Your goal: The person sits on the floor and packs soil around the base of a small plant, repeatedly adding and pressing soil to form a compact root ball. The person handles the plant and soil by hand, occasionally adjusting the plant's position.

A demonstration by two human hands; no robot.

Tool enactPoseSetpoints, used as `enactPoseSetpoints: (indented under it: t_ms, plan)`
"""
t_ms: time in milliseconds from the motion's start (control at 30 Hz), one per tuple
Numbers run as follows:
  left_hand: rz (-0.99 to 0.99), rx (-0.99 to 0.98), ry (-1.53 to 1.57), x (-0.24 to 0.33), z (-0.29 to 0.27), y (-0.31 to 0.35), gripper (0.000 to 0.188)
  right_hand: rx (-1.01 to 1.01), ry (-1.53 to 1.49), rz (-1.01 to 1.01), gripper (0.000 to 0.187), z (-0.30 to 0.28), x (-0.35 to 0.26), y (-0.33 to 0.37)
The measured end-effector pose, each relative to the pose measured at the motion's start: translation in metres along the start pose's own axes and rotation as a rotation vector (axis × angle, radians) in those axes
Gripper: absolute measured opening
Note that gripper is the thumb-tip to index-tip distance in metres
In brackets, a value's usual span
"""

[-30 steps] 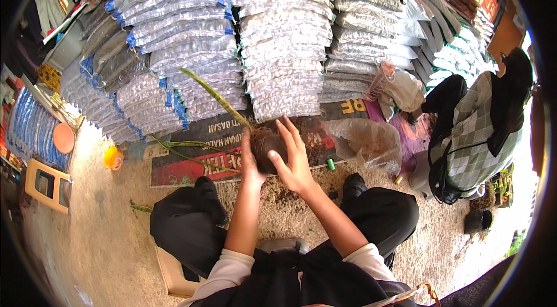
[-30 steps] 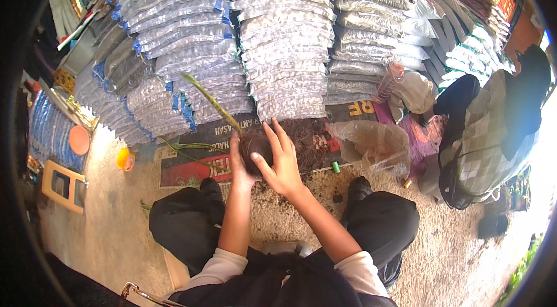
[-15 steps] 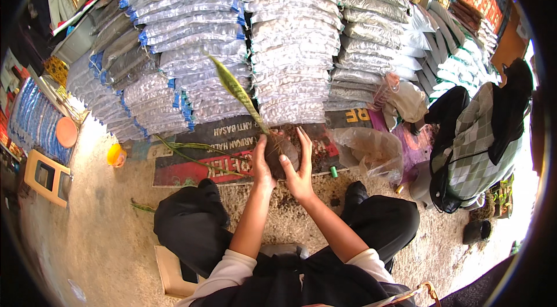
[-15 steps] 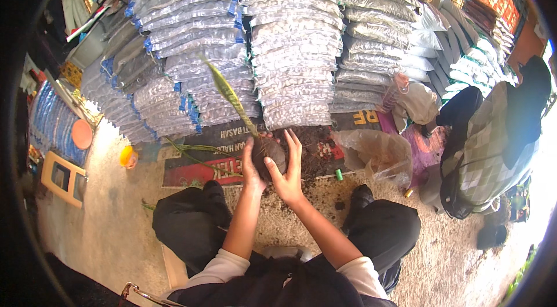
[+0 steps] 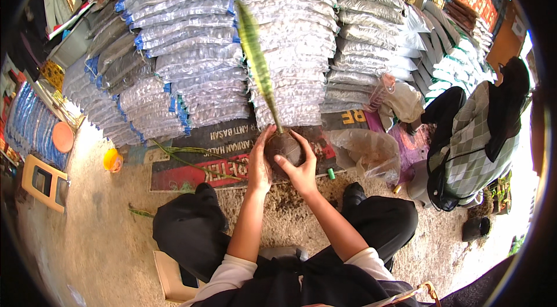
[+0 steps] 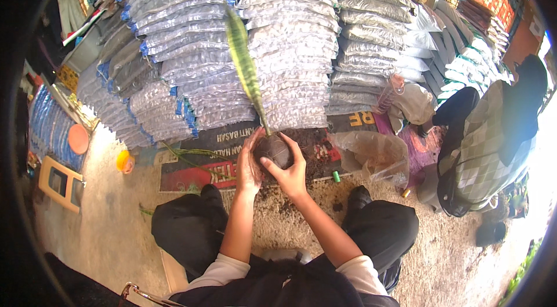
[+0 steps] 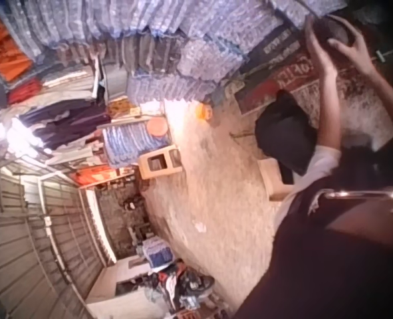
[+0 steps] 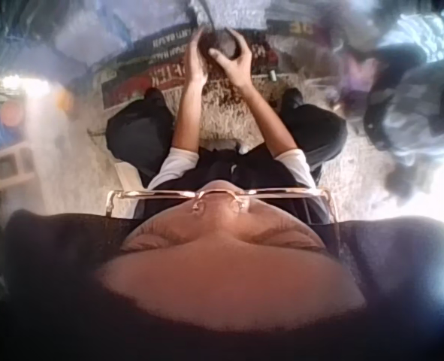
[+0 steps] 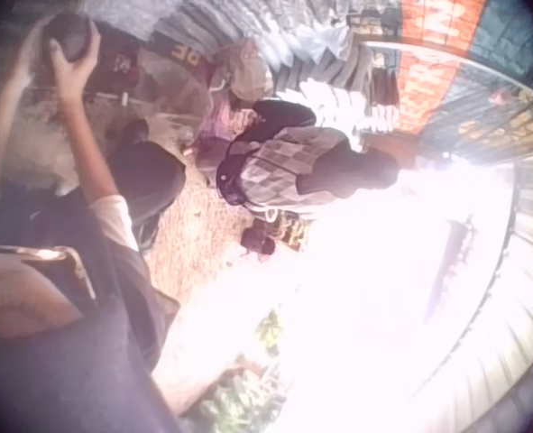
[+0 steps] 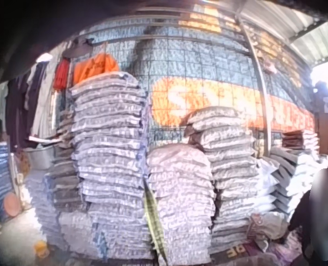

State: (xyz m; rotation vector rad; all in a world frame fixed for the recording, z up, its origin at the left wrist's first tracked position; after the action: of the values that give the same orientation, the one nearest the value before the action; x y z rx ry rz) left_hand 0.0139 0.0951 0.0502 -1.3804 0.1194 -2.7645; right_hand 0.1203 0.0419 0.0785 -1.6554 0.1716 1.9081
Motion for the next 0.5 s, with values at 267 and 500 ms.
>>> enactPoseSetpoints:
  t_ms: [267,500]
  plan:
    - [-0.219,0.139,0.113,-0.038,-0.011,0.013,0.038,0.088,0.393,-0.375,0.053,-0.004,-0.017,0.007]
    - [-0.294,0.132,0.178,-0.055,-0.015,0.011,0.038,0.063,0.578,-0.433,0.049,-0.004,-0.015,0.007]
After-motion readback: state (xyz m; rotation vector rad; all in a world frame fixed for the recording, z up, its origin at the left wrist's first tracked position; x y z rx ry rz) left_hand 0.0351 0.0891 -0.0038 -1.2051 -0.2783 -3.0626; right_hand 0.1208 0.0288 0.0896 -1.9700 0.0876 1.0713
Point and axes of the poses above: each hand's wrist, its own y-axis away from the middle knuckle, its own z-axis out of the palm, x = y × z, the point moved 7 cm from there along -y, towards the middle knuckle, and after that the axes turned 11 degrees about x, right-handed, at the moved point
